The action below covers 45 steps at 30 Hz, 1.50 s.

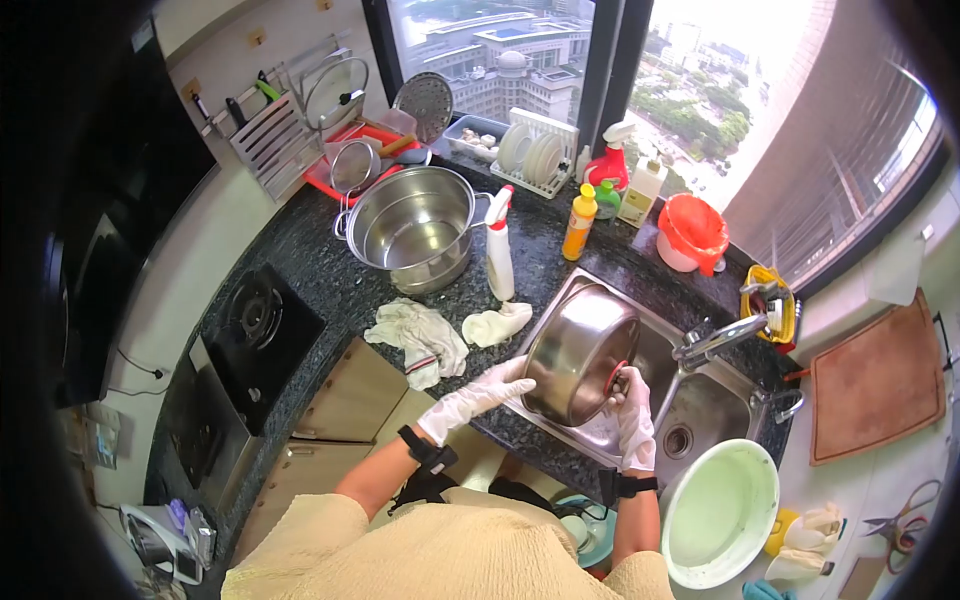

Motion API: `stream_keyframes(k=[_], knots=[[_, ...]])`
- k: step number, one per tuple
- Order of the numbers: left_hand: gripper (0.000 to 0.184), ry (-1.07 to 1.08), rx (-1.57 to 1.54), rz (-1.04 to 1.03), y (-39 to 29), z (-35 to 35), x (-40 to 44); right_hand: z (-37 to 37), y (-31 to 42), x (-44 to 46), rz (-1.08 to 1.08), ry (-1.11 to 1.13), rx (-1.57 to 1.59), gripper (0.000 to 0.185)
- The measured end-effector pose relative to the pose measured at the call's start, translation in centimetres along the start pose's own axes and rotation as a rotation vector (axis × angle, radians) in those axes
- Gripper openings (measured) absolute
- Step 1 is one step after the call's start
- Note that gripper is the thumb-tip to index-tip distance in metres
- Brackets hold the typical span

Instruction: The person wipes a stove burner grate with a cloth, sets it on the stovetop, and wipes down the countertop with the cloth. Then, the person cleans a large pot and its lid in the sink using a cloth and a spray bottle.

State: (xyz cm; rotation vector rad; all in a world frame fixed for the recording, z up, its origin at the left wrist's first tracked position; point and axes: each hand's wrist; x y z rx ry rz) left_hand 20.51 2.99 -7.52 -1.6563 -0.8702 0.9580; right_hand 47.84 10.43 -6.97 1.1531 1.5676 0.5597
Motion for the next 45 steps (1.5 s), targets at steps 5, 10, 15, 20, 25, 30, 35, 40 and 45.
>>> stream_keyframes(k=[5,10,15,20,25,30,35,40,45], knots=[[0.042,-0.214,-0.226,0.016,1.5,-1.2,0.6,-1.0,0.4,-0.7,-0.102,0.047,0.109,0.015],[0.054,-0.304,-0.392,0.001,-0.9,-2.6,1.7,-2.8,1.4,-2.5,-0.07,-0.005,0.128,0.022],[0.052,-0.338,-0.378,-0.024,-5.3,-3.0,2.9,-0.8,1.0,-1.9,0.028,0.055,0.264,0.043],[0.042,-0.281,-0.446,-0.117,-8.5,-3.4,3.4,7.3,-4.8,-2.1,0.128,-0.003,0.391,0.039],[0.045,-0.212,-0.529,-0.122,-10.2,-2.8,3.0,-4.2,-11.8,-12.5,-0.026,0.098,-0.542,0.019],[0.048,-0.293,-0.576,-0.091,-10.4,-3.0,3.6,-13.8,-15.0,-9.9,0.571,0.374,-0.934,0.025],[0.044,-0.269,-0.519,-0.037,-10.1,-2.1,4.8,-20.7,-17.4,-3.1,0.83,0.169,-1.228,0.027],[0.042,-0.219,-0.518,-0.027,-10.2,-0.6,4.9,-23.2,-18.7,0.1,0.719,0.066,-1.314,0.03],[0.04,-0.166,-0.535,-0.021,-10.0,0.4,5.2,-20.0,-17.6,-3.6,0.5,-0.015,-0.858,0.032]])
Point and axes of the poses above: each hand's wrist, its own x-axis towards the middle knuckle, its own z-axis out of the back of the hand, y = z × x, and after that the axes turned 9 degrees about z, right-handed
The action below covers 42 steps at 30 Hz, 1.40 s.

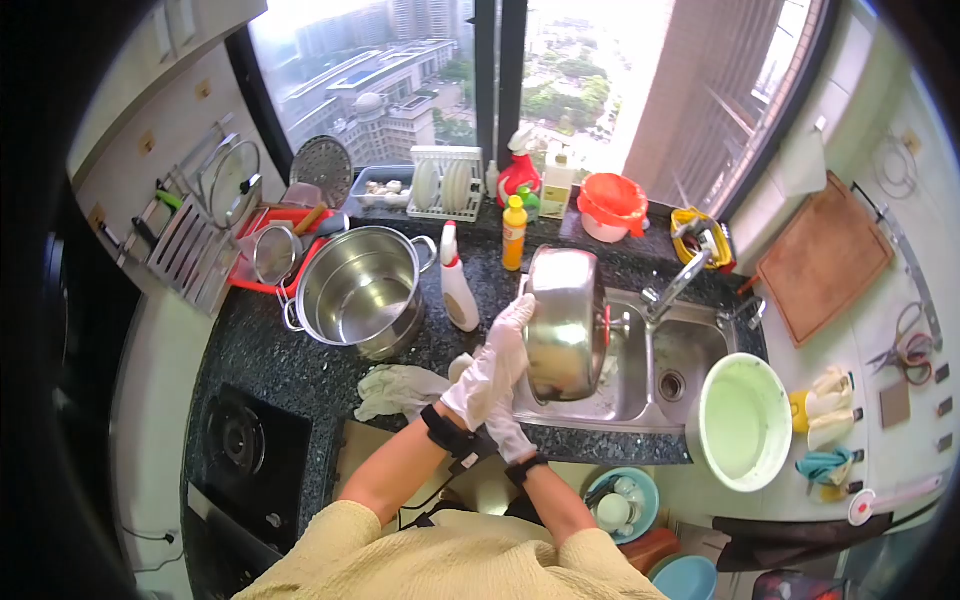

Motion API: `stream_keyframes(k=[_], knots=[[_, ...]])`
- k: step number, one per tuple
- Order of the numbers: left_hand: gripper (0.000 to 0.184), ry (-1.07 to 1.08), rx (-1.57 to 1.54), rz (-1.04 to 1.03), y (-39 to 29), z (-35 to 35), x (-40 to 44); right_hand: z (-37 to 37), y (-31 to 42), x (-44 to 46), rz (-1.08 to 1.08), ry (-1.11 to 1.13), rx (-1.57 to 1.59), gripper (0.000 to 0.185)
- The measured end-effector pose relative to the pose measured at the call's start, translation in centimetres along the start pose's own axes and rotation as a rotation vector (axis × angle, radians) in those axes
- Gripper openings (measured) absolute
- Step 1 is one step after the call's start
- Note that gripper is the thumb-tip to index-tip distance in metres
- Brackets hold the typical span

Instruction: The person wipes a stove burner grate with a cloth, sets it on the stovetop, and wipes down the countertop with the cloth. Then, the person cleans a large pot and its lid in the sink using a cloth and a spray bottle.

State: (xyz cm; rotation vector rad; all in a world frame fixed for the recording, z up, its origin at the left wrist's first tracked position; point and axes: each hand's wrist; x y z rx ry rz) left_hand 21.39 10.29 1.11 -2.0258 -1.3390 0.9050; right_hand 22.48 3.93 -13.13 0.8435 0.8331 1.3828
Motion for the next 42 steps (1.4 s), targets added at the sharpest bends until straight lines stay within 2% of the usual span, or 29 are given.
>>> stream_keyframes(k=[3,5,7,9,12,15,19,21,22,23,25,26,29,32,35,36,38,39,40,42], knots=[[0.039,0.025,-0.015,0.01,0.0,0.3,1.0,4.9,-1.0,-5.3,-0.273,0.005,0.642,0.034],[0.039,0.042,-0.022,0.024,0.2,0.1,1.5,8.4,-4.5,-9.4,-0.205,0.014,1.189,0.045],[0.038,0.062,-0.022,0.032,0.6,-0.2,2.2,14.3,-2.7,-12.9,-0.299,-0.098,1.583,0.051],[0.037,0.079,0.005,0.04,1.2,-0.2,2.9,18.8,-2.1,-14.6,-0.172,-0.27,1.645,0.06],[0.039,0.092,0.088,0.048,3.4,0.5,4.3,24.4,4.0,-14.3,0.238,-0.455,1.21,0.07],[0.039,0.163,0.148,0.093,4.3,-0.1,3.3,27.5,5.5,-11.4,0.5,-0.39,0.571,0.057],[0.035,0.217,0.215,0.145,3.7,-2.1,0.6,26.6,6.0,-5.6,0.597,-0.129,-0.469,0.049],[0.034,0.265,0.202,0.113,3.8,-2.4,-0.1,24.9,9.0,-4.1,0.654,-0.083,-0.731,0.048],[0.033,0.225,0.245,0.125,4.1,-2.0,-0.3,24.0,8.5,-3.6,0.586,-0.077,-0.638,0.049],[0.032,0.295,0.201,0.169,2.5,-2.7,-2.0,23.0,7.8,-3.3,0.602,-0.177,-0.633,0.05],[0.031,0.256,0.25,0.084,3.4,-2.7,-2.2,21.2,6.6,-3.3,0.629,-0.365,-0.622,0.052],[0.031,0.26,0.29,0.053,3.7,-2.3,-2.3,20.6,6.7,-3.6,0.652,-0.431,-0.658,0.042],[0.031,0.267,0.429,-0.06,4.0,-1.6,-2.2,21.1,7.7,-2.7,0.719,-0.485,-0.65,0.03],[0.03,0.244,0.538,-0.161,3.6,-1.4,-2.0,23.2,9.6,-0.1,0.74,-0.406,-0.514,0.022],[0.027,0.28,0.621,-0.159,2.0,-2.1,-2.4,25.5,9.6,3.6,0.671,-0.426,-0.481,0.027],[0.024,0.26,0.621,-0.237,1.9,-3.0,-2.8,27.1,9.5,5.3,0.575,-0.29,-0.257,0.025],[0.024,0.276,0.647,-0.218,1.5,-3.2,-3.3,29.4,8.9,7.4,0.222,-0.175,-0.131,0.034],[0.024,0.282,0.661,-0.21,1.3,-3.1,-3.4,30.3,9.7,6.9,0.11,-0.013,0.178,0.031],[0.024,0.282,0.658,-0.218,1.1,-2.9,-3.3,29.2,5.0,9.8,0.374,0.008,-0.162,0.031],[0.024,0.268,0.711,-0.26,1.0,-1.8,-2.8,28.0,5.8,9.2,0.463,-0.055,-0.228,0.033]])
Point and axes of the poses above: each hand's wrist, its own x-axis towards the middle knuckle, its own z-axis out of the back of the hand, y = z × x, and after that the axes turned 9 degrees about z, right-handed
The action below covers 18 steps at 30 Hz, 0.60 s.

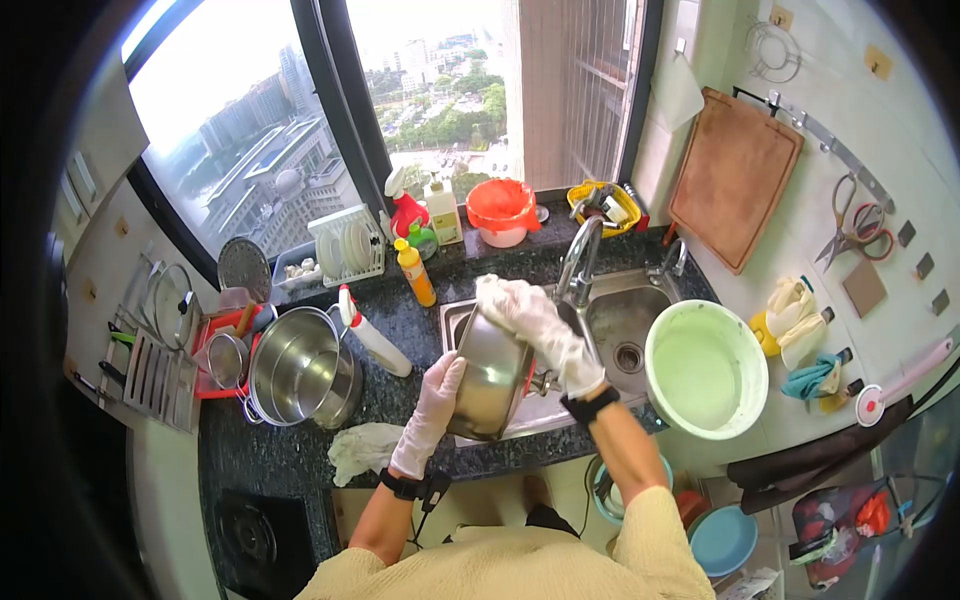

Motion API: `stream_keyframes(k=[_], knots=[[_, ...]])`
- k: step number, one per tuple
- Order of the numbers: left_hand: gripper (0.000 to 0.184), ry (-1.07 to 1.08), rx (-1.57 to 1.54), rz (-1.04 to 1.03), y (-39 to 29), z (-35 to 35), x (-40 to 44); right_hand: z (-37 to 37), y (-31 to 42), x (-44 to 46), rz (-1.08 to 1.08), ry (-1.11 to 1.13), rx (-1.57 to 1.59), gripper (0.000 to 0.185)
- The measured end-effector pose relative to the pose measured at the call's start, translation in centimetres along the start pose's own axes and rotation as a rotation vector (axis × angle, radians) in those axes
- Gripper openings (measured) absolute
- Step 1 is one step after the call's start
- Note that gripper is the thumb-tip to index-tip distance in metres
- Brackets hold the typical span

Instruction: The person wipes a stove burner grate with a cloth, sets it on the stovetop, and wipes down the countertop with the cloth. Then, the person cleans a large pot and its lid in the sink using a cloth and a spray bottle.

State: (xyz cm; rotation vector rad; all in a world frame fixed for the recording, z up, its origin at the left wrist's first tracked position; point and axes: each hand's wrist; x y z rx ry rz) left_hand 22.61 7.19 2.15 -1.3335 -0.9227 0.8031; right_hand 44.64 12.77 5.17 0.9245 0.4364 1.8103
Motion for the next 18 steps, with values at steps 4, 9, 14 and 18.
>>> stream_keyframes(k=[4,9,14,18], knots=[[0.023,0.041,-0.03,0.043,-0.5,1.0,-0.3,-0.3,10.6,-2.8,0.172,-0.13,-0.474,0.036],[0.023,0.09,-0.103,0.101,-2.3,1.9,-1.3,-0.1,11.0,-5.6,0.37,-0.178,-0.271,0.035],[0.025,0.122,-0.136,0.169,-4.6,3.4,-2.5,3.3,4.9,-1.2,-0.32,0.053,0.745,0.039],[0.027,0.047,-0.297,0.159,-6.9,4.3,-3.2,-1.2,-7.1,-3.1,-0.081,0.034,1.342,0.041]])
Point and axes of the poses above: each hand's wrist, its own x-axis towards the middle knuckle, its own z-axis out of the back of the hand, y = z × x, and after that the axes turned 9 degrees about z, right-handed
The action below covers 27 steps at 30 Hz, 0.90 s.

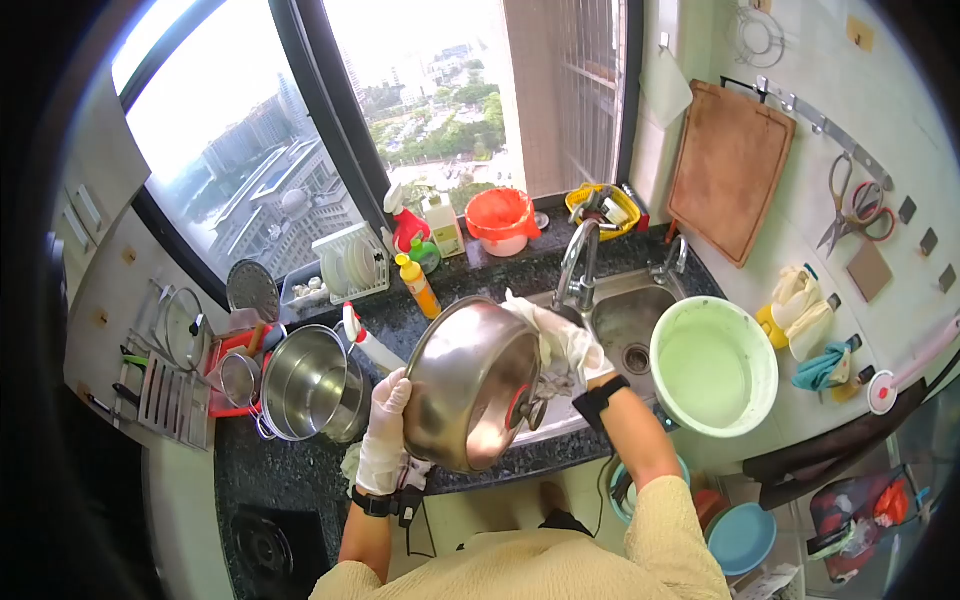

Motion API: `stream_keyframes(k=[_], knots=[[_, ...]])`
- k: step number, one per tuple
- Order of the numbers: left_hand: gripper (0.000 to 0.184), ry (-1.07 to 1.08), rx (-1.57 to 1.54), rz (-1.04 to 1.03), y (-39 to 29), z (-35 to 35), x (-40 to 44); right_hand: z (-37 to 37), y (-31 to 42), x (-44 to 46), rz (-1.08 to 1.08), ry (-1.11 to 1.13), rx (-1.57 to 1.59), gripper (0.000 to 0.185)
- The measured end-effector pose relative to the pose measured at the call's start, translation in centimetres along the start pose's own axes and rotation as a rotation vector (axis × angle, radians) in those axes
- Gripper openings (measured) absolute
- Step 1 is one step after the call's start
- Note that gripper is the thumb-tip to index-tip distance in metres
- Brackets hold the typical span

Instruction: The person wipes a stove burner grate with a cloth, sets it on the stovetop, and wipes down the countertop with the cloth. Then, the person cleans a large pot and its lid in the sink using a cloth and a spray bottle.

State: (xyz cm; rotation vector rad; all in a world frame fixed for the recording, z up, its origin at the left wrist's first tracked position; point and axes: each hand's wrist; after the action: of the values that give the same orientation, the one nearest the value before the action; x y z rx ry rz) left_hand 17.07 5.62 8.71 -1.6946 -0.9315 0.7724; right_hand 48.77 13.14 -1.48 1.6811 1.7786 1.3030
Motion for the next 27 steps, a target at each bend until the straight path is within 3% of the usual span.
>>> stream_keyframes(k=[4,7,8,10,12,15,17,19,22,24,25,27], knots=[[0.03,0.033,0.086,-0.015,0.3,1.8,0.5,0.5,-1.0,1.4,-0.056,-0.158,0.198,0.037],[0.031,0.026,0.131,-0.007,-1.1,2.0,0.5,-6.3,6.1,2.1,-0.081,-0.183,-0.441,0.039],[0.031,0.062,0.116,-0.016,-2.4,1.3,0.6,-8.0,6.8,2.5,-0.047,-0.253,-0.521,0.035],[0.032,0.082,0.106,-0.011,-3.1,1.1,1.0,-10.1,7.8,2.8,0.186,-0.208,-0.853,0.031],[0.033,0.108,0.139,0.033,-2.7,1.5,1.7,-12.6,9.1,2.3,0.59,0.042,-1.332,0.03],[0.034,0.101,0.07,-0.002,-3.5,-2.0,2.2,-19.6,10.8,1.2,0.528,0.283,-1.536,0.027],[0.035,0.094,0.02,0.003,-2.9,-0.8,2.6,-16.8,10.7,3.1,0.616,0.378,-1.283,0.025],[0.035,0.069,-0.07,0.051,-3.1,-0.4,2.8,-14.0,10.4,4.2,0.499,0.239,-0.968,0.024],[0.039,-0.019,-0.172,0.042,-4.9,-1.0,2.1,-7.5,11.1,5.8,-0.012,0.311,-0.619,0.041],[0.04,-0.115,-0.305,0.081,-5.1,-0.9,2.3,-5.1,7.2,3.0,0.392,0.247,-0.824,0.048],[0.041,-0.177,-0.386,0.108,-4.9,-0.6,2.5,-5.8,7.2,1.9,0.396,0.239,-0.897,0.048],[0.04,-0.248,-0.491,0.138,-4.8,0.1,2.7,-5.4,3.2,-0.7,0.19,-0.057,-0.493,0.042]])
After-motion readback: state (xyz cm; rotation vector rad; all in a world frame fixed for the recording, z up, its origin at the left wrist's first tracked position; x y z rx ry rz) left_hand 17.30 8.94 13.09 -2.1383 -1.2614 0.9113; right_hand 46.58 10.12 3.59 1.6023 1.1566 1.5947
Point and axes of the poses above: each hand's wrist, its own x-axis towards the middle knuckle, its own z-axis out of the back of the hand, y = z × x, and after that the axes turned 9 degrees about z, right-handed
